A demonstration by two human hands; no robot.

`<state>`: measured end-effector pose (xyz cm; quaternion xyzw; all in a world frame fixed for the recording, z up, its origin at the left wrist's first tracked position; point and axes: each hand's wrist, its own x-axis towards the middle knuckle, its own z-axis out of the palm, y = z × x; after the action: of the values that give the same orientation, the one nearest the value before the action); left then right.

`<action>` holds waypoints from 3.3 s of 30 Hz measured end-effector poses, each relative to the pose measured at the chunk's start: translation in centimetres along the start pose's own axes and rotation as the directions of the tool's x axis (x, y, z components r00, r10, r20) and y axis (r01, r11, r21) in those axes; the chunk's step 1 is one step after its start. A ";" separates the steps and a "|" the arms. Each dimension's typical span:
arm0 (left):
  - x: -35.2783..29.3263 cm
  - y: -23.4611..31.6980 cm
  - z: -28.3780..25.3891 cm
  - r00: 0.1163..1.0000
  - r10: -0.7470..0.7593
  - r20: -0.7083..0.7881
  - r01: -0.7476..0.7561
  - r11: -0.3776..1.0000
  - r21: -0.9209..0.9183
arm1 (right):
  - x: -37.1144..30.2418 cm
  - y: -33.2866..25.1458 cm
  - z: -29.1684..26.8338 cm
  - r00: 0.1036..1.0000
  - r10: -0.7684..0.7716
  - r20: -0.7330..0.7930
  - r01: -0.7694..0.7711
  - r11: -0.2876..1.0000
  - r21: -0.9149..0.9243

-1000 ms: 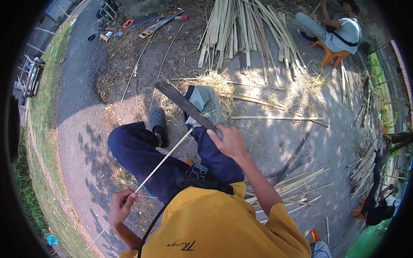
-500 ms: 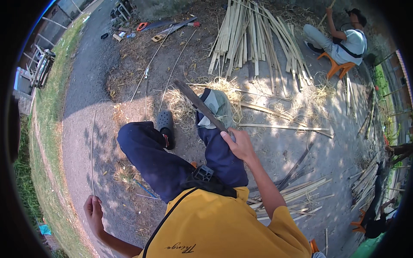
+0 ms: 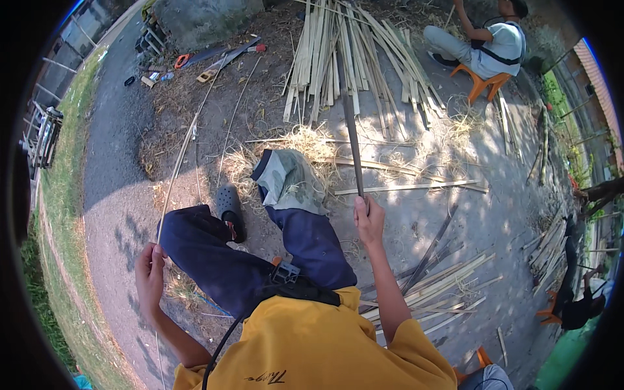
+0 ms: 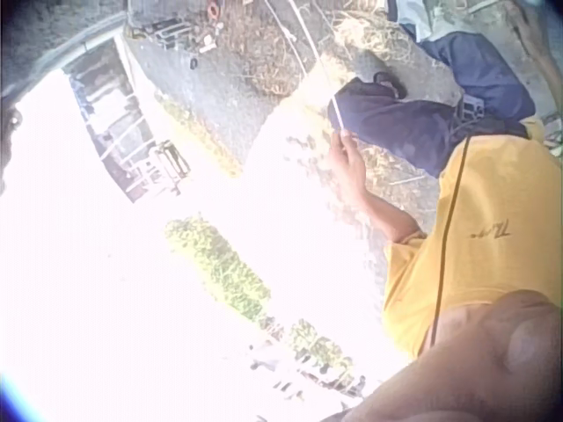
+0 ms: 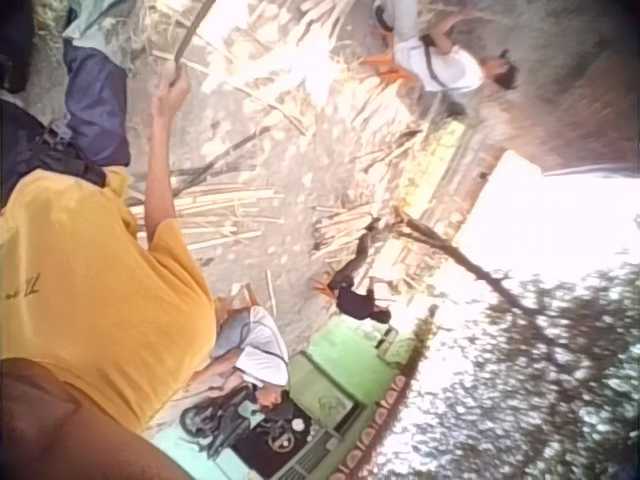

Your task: The person uses a large blade to shave and thin out a bamboo strip, pulling the strip against the blade repeatedly while holding the tool steady against their leg.

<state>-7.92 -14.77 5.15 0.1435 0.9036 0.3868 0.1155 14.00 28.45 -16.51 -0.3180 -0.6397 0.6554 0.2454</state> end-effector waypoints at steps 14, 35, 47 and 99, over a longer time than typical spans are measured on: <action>7.0 5.3 6.5 0.992 0.106 0.071 -0.119 0.966 0.228 | -8.4 21.1 -8.4 0.846 0.241 -0.475 -0.528 0.495 -0.690; 14.3 3.0 12.8 0.953 0.271 0.133 -0.292 0.940 0.178 | -6.4 32.1 -12.5 0.673 0.661 -0.331 -0.549 0.147 -0.823; 17.7 -2.1 14.6 0.974 0.188 0.124 -0.215 0.941 0.261 | 3.0 -8.5 6.4 0.900 -0.407 0.157 0.429 0.760 -0.489; 15.6 2.4 11.0 0.980 0.146 0.136 -0.148 0.989 0.010 | 16.3 -38.9 4.7 0.581 -0.802 0.138 0.784 0.507 -0.358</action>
<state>-18.53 -0.47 -2.00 0.2369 0.8844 0.3746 0.1460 -3.77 39.47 20.40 -0.0464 -0.8220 0.3250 0.4653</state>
